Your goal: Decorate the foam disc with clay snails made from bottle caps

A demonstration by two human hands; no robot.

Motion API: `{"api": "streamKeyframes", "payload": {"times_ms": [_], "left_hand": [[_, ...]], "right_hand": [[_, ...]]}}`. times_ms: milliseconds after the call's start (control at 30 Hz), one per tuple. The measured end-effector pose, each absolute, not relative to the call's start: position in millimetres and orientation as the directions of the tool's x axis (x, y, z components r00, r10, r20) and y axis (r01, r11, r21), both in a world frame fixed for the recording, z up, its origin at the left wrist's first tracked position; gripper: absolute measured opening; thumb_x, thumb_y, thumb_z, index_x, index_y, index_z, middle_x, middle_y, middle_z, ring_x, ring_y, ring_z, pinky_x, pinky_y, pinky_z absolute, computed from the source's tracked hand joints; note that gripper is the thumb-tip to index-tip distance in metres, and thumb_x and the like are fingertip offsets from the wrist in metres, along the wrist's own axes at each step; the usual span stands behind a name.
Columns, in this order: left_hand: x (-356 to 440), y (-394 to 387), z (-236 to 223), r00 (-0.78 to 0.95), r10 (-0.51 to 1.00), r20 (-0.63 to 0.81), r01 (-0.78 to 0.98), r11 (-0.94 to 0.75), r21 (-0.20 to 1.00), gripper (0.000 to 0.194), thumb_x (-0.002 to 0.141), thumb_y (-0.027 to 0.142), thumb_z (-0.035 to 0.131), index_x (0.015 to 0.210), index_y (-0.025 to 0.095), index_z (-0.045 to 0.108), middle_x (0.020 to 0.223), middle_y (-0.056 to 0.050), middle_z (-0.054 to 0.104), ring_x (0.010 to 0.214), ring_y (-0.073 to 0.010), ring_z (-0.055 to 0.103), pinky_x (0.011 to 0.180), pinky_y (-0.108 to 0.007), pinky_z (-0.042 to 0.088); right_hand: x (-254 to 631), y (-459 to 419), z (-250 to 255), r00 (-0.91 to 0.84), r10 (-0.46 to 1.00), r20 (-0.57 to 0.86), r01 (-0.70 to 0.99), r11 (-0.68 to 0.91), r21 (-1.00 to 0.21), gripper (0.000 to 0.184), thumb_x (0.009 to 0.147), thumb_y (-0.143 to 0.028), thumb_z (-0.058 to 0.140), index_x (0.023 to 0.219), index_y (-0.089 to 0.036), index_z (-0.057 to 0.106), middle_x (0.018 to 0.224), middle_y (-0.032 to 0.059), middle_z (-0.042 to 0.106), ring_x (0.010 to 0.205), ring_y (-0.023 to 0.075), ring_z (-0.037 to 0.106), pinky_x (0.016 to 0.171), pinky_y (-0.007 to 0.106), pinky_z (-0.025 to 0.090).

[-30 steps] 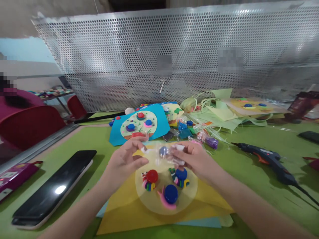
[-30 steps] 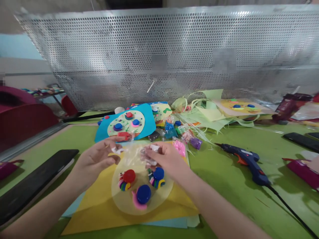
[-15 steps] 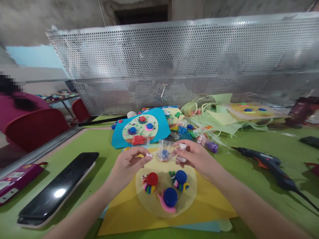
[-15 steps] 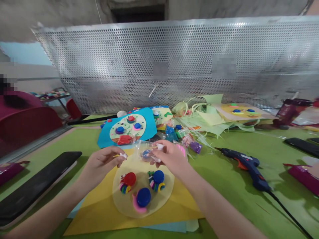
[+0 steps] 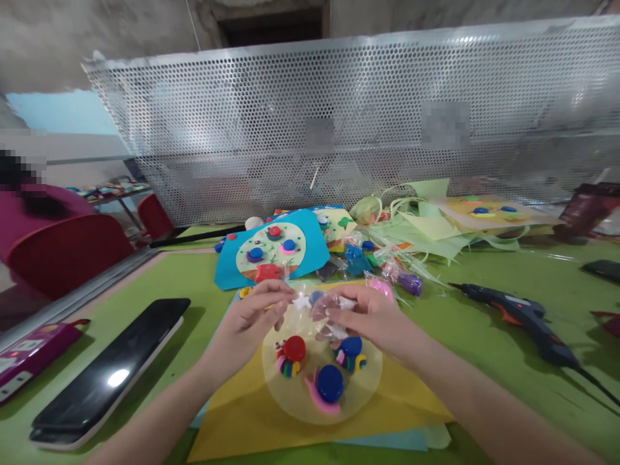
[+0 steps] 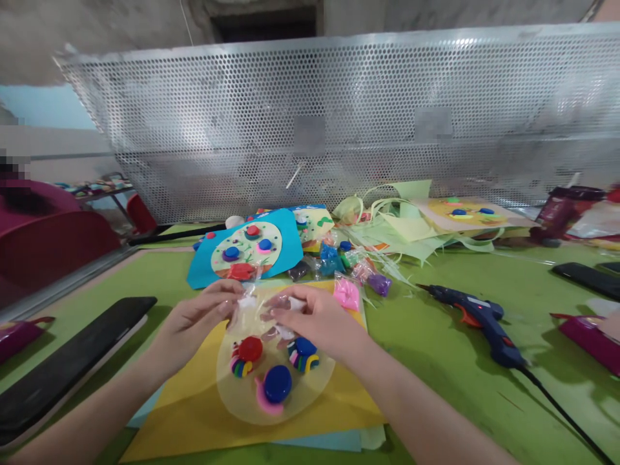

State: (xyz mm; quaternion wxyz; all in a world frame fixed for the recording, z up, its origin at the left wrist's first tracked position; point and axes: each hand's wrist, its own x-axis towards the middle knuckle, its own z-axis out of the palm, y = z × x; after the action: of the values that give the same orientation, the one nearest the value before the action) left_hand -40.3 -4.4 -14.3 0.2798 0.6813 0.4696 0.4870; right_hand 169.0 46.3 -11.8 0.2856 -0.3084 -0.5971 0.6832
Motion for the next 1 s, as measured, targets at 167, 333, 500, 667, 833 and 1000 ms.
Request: {"api": "streamKeyframes", "payload": {"times_ms": [167,333,500,667,833,1000], "left_hand": [[-39.7,-5.9,-13.2,0.206,0.909,0.363,0.437,-0.417,0.797,0.013,0.082,0.023,0.057,0.080,0.026,0.069,0.100,-0.003,0.054,0.097,-0.0170,0.055,0.085,-0.027,0.046],[-36.2,-9.0,-11.2,0.362,0.895,0.261,0.557,-0.432,0.709,0.016,0.084,0.026,0.056,0.093,0.030,0.069,0.116,-0.004,0.047,0.113,-0.0217,0.047,0.097,-0.032,0.040],[-36.6,-13.2,-12.2,0.412,0.895,0.172,0.593,-0.407,0.695,0.031,0.089,0.020,0.045,0.111,0.037,0.060,0.133,-0.002,0.034,0.127,-0.0231,0.034,0.102,-0.037,0.036],[-35.2,-10.3,-13.7,0.446,0.891,0.090,0.499,-0.331,0.801,0.027,0.090,0.030,0.045,0.110,0.031,0.063,0.132,-0.005,0.039,0.123,-0.0251,0.040,0.102,-0.041,0.037],[-32.1,-6.6,-15.6,0.336,0.936,0.106,0.389,-0.241,0.889,0.020,0.084,0.032,0.056,0.099,0.032,0.069,0.122,-0.006,0.050,0.115,-0.0241,0.048,0.090,-0.035,0.047],[-26.4,-6.5,-15.2,0.244,0.950,0.196,0.462,-0.291,0.838,0.009,0.075,0.030,0.066,0.079,0.028,0.074,0.119,-0.005,0.051,0.109,-0.0232,0.050,0.092,-0.035,0.044]], "right_hand": [[169.0,44.4,-12.0,-0.635,0.772,-0.034,0.064,0.008,-0.998,0.021,0.073,-0.030,0.068,0.092,-0.021,0.066,0.080,0.0007,0.069,0.067,0.0114,0.063,0.064,0.024,0.051],[164.5,39.9,-13.5,-0.671,0.740,-0.043,0.146,0.075,-0.986,0.020,0.076,-0.026,0.064,0.095,-0.021,0.066,0.074,-0.0014,0.065,0.060,0.0092,0.056,0.054,0.020,0.044],[163.9,37.1,-9.3,-0.647,0.763,-0.018,0.178,0.128,-0.976,0.028,0.080,-0.023,0.061,0.107,-0.020,0.059,0.087,0.0014,0.064,0.067,0.0101,0.056,0.057,0.020,0.044],[163.3,36.8,-8.9,-0.654,0.756,-0.012,0.236,0.188,-0.953,0.017,0.083,-0.022,0.056,0.100,-0.019,0.058,0.091,0.0019,0.063,0.073,0.0109,0.057,0.060,0.020,0.044],[163.1,34.4,-15.0,-0.622,0.782,0.023,0.280,0.251,-0.927,0.013,0.079,-0.029,0.062,0.080,-0.020,0.053,0.070,-0.0037,0.053,0.056,0.0086,0.047,0.048,0.019,0.034],[162.9,29.4,-13.9,-0.639,0.761,0.113,0.275,0.363,-0.890,0.018,0.083,-0.026,0.056,0.067,-0.019,0.050,0.063,-0.0047,0.046,0.059,0.0088,0.039,0.052,0.021,0.028]]}}
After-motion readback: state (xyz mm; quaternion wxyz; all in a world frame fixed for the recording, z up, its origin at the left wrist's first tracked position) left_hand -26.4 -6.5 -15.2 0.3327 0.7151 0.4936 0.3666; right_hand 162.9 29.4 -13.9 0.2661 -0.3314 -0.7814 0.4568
